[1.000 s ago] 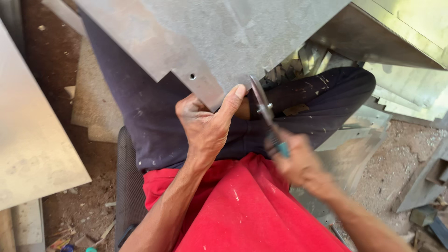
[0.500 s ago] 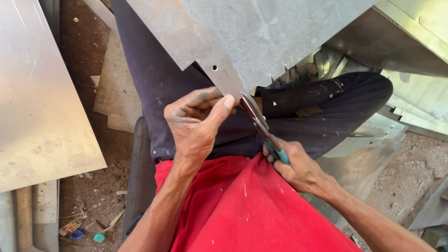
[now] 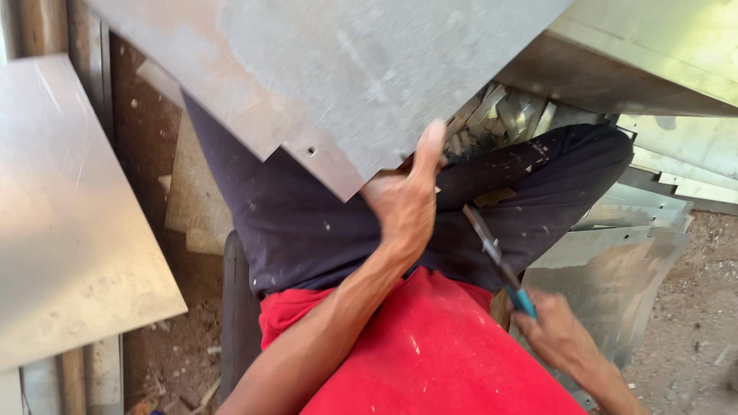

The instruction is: The person cuts a piece of sheet metal using a pair of shears, working around several pre-drilled holes and notches, and then places the metal sheet aside.

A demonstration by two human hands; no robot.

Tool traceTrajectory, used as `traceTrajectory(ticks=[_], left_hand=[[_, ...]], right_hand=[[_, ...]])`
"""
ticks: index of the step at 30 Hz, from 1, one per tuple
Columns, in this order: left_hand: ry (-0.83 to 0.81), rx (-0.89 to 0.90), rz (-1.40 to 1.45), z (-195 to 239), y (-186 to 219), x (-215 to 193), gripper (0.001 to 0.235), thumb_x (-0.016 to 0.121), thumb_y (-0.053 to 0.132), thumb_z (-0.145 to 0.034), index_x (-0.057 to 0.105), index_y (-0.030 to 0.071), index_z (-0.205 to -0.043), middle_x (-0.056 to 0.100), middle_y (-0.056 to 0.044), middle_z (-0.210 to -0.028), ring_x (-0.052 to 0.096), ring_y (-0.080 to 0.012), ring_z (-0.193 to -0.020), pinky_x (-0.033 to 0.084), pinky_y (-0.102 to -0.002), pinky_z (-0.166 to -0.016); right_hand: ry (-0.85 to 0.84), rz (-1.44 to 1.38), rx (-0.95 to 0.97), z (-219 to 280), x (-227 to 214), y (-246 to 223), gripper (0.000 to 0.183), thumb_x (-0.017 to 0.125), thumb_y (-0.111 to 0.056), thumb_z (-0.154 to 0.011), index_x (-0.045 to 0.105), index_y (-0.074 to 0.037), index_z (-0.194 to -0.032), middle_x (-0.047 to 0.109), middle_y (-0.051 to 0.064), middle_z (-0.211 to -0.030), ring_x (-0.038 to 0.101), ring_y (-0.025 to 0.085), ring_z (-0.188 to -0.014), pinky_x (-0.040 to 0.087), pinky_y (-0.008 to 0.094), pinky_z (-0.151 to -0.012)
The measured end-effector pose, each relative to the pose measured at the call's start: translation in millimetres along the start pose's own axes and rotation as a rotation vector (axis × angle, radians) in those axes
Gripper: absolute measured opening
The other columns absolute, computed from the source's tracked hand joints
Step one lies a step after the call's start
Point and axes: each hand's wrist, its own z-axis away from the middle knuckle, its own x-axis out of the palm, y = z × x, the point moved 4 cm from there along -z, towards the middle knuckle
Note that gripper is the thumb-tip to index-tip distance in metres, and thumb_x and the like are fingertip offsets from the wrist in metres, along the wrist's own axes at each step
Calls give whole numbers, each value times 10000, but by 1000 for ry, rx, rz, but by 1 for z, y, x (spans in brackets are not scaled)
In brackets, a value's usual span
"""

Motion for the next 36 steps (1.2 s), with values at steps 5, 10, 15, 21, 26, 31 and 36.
traceTrajectory(ticks=[5, 10, 15, 21, 26, 31, 36], left_hand=[[-89, -88, -273, -6, -17, -30, 387, 830, 241, -900, 719, -88, -1072, 648, -98, -896, 543, -192, -768, 417, -346, -727], [-355, -425, -648, 3, -20, -51, 474, 882, 269, -754, 687, -13, -1081, 765, -84, -976, 710, -173, -911, 580, -323, -834], [-497, -419, 345, -29, 13, -116, 614, 693, -19, -725, 534, 11, -1317, 588, -133, -1399, 541, -268, -1248, 420, -364, -1034], [-129, -192, 531, -103, 117, -144, 427, 609, 132, -896, 616, -22, -1294, 665, -164, -1266, 651, -279, -1152, 497, -415, -1009], [198, 380, -120, -99, 183, -133, 282, 645, 152, -1055, 667, -25, -1273, 684, -247, -1105, 665, -304, -901, 528, -378, -741], [100, 689, -801, -91, 206, -106, 265, 701, 70, -1054, 649, 31, -1311, 716, -175, -1214, 700, -223, -1050, 607, -331, -832], [-207, 630, -1115, -113, 212, -20, 490, 744, 103, -917, 540, -28, -1342, 636, -178, -1196, 646, -251, -1061, 599, -353, -840]], right_hand=[[-173, 436, 152, 11, -12, -15, 398, 738, -437, -817, 739, -181, -1121, 747, 153, -874, 739, 299, -863, 566, 428, -856], [335, -2, -220, -4, -50, -85, 339, 622, -323, -927, 709, -81, -1148, 772, 175, -987, 750, 284, -881, 574, 391, -796], [45, -1121, -491, -51, -33, -183, 370, 664, -236, -913, 702, 10, -1187, 764, 91, -1021, 642, 99, -794, 435, 264, -555], [28, -1452, -557, -54, -15, -253, 139, 783, -125, -880, 743, 7, -869, 683, 18, -799, 562, 84, -638, 437, 237, -549], [563, -1255, -86, -53, -51, -63, 131, 760, -100, -864, 706, 3, -802, 563, 17, -700, 490, 105, -564, 390, 275, -466], [1332, -1408, -145, -30, -60, 84, 363, 671, -1, -909, 677, -39, -1270, 718, 70, -1131, 738, 136, -956, 577, 253, -728], [581, -1774, -297, -73, -47, -3, 594, 596, -394, -942, 544, -46, -1421, 637, 139, -1371, 636, 236, -1181, 507, 366, -875]])
